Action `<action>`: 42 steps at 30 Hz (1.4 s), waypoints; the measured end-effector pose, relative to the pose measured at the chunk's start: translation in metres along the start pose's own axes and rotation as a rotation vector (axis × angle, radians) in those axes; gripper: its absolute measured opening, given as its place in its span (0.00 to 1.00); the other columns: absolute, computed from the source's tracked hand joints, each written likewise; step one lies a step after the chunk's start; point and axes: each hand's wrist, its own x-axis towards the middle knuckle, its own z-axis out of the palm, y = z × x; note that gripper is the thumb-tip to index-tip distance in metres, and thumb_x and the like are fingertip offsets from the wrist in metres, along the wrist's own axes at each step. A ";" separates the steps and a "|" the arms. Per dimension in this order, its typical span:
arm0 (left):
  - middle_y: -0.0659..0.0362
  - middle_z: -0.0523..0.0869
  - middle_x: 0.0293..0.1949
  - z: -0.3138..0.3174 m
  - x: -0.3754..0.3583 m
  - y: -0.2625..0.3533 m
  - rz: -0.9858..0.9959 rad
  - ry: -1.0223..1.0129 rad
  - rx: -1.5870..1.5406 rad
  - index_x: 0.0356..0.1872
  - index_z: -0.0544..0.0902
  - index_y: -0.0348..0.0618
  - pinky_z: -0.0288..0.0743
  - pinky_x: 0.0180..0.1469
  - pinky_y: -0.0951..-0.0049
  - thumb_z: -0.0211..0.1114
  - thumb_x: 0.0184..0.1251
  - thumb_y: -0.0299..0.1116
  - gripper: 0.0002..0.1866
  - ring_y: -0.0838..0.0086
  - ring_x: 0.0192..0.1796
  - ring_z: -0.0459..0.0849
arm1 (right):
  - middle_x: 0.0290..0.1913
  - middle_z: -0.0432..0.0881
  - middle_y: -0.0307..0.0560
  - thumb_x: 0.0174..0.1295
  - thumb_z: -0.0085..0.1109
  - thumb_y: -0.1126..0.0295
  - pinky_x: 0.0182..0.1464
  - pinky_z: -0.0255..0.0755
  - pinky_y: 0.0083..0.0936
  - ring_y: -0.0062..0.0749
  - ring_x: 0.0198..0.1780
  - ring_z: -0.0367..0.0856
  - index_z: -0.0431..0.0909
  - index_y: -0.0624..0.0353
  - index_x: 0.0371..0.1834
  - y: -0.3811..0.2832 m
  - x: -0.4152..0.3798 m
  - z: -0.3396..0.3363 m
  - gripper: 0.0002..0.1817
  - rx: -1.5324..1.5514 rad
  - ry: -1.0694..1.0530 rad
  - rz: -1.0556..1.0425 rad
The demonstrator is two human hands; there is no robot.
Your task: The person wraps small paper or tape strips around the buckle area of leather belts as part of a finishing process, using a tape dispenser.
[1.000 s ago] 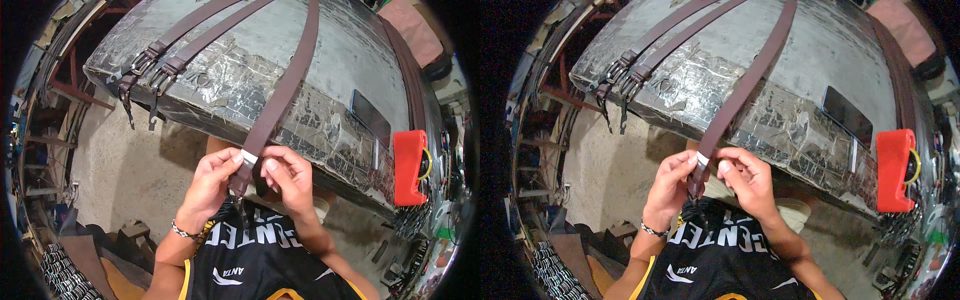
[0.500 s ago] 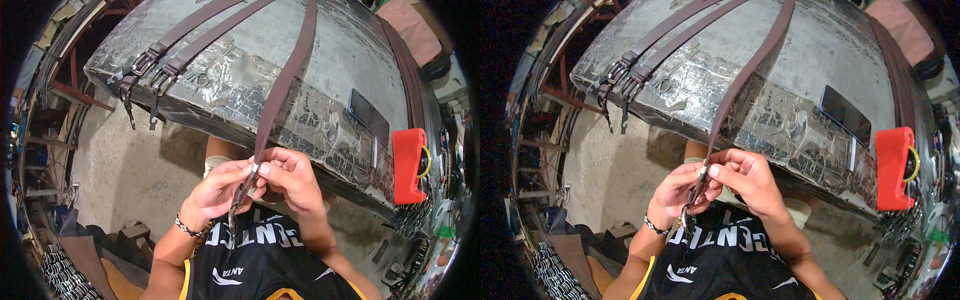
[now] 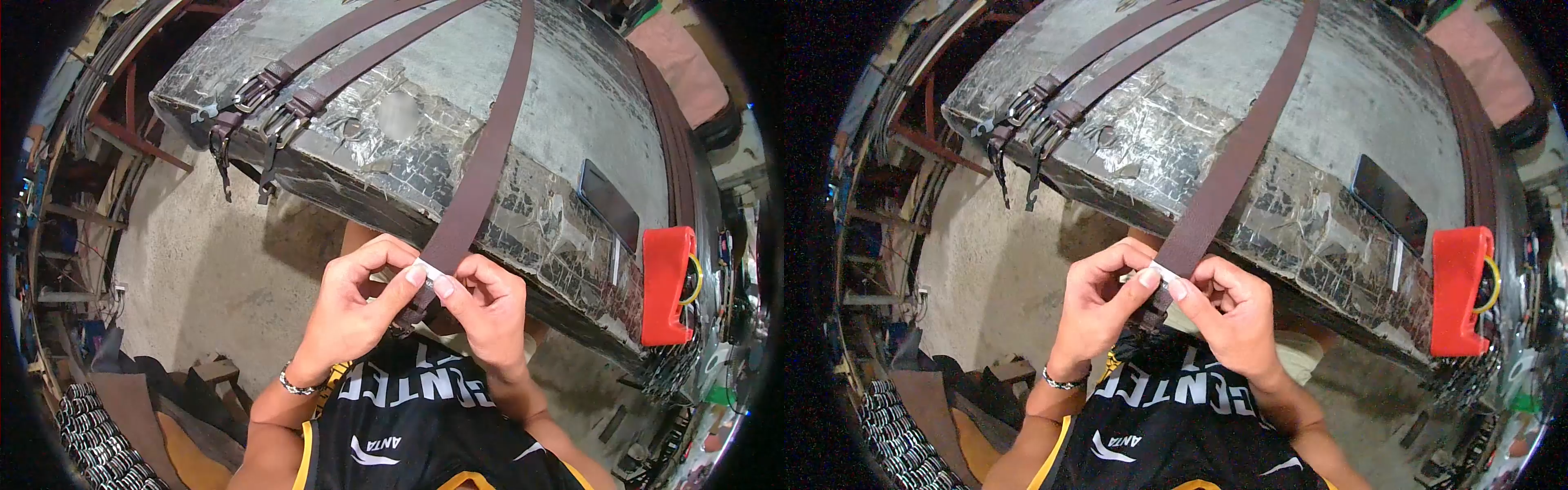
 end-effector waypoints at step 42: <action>0.51 0.78 0.41 -0.005 -0.009 -0.053 -0.600 -0.434 -1.288 0.53 0.75 0.30 0.67 0.15 0.81 0.52 0.81 0.37 0.16 0.69 0.32 0.80 | 0.62 0.75 0.56 0.67 0.61 0.76 0.53 0.77 0.26 0.29 0.48 0.83 0.81 0.72 0.50 0.002 0.006 -0.005 0.12 -0.125 -0.100 -0.089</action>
